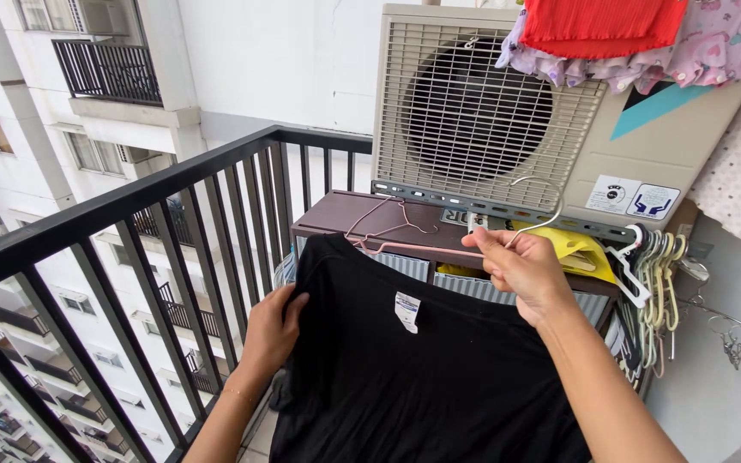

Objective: Hanging wet laundry on hangers and a multi-clip drying rack on a balcony.

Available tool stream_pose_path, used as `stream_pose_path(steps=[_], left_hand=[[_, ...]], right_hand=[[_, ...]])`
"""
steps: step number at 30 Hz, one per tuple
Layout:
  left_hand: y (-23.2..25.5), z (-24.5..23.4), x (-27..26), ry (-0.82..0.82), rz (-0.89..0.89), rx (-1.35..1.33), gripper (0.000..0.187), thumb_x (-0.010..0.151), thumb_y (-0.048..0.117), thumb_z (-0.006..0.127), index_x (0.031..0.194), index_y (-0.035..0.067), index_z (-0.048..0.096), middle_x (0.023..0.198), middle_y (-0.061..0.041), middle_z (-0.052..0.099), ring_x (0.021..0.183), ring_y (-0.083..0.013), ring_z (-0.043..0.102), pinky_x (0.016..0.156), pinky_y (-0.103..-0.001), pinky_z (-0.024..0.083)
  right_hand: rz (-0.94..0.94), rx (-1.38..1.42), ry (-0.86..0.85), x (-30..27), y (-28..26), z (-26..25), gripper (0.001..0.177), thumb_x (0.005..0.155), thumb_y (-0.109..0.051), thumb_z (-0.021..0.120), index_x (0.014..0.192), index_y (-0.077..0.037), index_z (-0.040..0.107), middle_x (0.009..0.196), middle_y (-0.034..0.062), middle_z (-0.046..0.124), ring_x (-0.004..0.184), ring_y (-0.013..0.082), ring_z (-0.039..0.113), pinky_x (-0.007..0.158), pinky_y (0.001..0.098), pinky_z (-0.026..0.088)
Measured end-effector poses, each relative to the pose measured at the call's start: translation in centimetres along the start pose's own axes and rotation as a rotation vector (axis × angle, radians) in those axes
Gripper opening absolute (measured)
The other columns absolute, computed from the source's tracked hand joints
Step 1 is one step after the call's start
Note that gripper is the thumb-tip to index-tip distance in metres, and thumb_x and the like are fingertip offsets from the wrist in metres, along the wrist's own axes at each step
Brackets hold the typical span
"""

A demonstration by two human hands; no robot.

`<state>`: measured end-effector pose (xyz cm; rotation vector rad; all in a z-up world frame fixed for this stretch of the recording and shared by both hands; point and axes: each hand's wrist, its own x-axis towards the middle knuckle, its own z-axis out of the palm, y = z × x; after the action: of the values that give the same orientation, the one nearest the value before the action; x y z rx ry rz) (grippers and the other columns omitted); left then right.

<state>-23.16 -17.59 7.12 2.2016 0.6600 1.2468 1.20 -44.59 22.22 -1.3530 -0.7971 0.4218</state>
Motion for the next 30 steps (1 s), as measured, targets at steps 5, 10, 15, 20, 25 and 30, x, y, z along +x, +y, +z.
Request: stream_pose_path(steps=[5, 10, 15, 20, 25, 30], left_hand=[[6.4, -2.6, 4.1, 0.097, 0.266, 0.046, 0.018, 0.096, 0.011, 0.063, 0.11, 0.0, 0.067, 0.095, -0.016, 0.067, 0.092, -0.035, 0.063, 0.082, -0.043, 0.05], [14.2, -3.8, 5.9, 0.115, 0.455, 0.007, 0.014, 0.095, 0.006, 0.063, 0.108, 0.002, 0.068, 0.088, -0.014, 0.063, 0.088, -0.033, 0.059, 0.08, -0.042, 0.048], [17.1, -3.0, 7.8, 0.256, 0.443, 0.012, 0.014, 0.095, 0.009, 0.068, 0.107, 0.006, 0.075, 0.083, -0.01, 0.061, 0.083, -0.0266, 0.055, 0.078, -0.038, 0.046], [17.1, -1.1, 8.7, 0.197, 0.293, 0.002, 0.016, 0.094, 0.016, 0.071, 0.106, 0.009, 0.079, 0.079, -0.007, 0.063, 0.081, -0.0234, 0.054, 0.075, -0.036, 0.046], [16.5, 1.0, 8.5, 0.12, 0.312, -0.035, 0.017, 0.093, 0.017, 0.071, 0.106, 0.01, 0.079, 0.085, -0.005, 0.066, 0.083, -0.0221, 0.055, 0.076, -0.035, 0.047], [16.7, 2.7, 9.4, 0.121, 0.305, -0.041, 0.017, 0.092, 0.019, 0.072, 0.105, 0.011, 0.08, 0.085, -0.005, 0.068, 0.085, -0.0217, 0.056, 0.077, -0.036, 0.048]], right_hand=[[-0.072, -0.188, 0.0, -2.5, -0.3, -6.6, 0.026, 0.094, -0.02, 0.072, 0.101, 0.003, 0.079, 0.059, -0.0057, 0.046, 0.047, 0.0024, 0.027, 0.042, 0.0241, 0.019], [-0.304, -0.475, -0.226, -5.7, 0.6, -11.3, 0.023, 0.094, -0.019, 0.074, 0.1, 0.002, 0.083, 0.084, -0.0052, 0.079, 0.073, -0.0013, 0.065, 0.067, 0.0195, 0.051], [0.013, -0.56, -0.362, -8.2, 3.2, -17.9, 0.031, 0.097, -0.025, 0.074, 0.092, 0.002, 0.088, 0.07, -0.0075, 0.071, 0.062, -0.0011, 0.052, 0.055, 0.0198, 0.043], [0.12, -0.196, -0.389, -10.6, 1.9, -18.6, 0.032, 0.095, -0.024, 0.065, 0.112, 0.001, 0.075, 0.054, -0.0068, 0.04, 0.044, 0.0048, 0.031, 0.041, 0.0244, 0.024], [0.176, -0.049, 0.029, -10.6, 2.0, -16.9, 0.052, 0.098, -0.039, 0.043, 0.133, -0.008, 0.066, 0.051, -0.0053, 0.029, 0.041, 0.0046, 0.024, 0.039, 0.0263, 0.022], [0.22, -0.209, -0.023, -10.2, 4.7, -18.5, 0.04, 0.1, -0.036, 0.054, 0.123, -0.007, 0.072, 0.045, -0.0045, 0.023, 0.035, 0.0089, 0.021, 0.036, 0.0302, 0.02]])
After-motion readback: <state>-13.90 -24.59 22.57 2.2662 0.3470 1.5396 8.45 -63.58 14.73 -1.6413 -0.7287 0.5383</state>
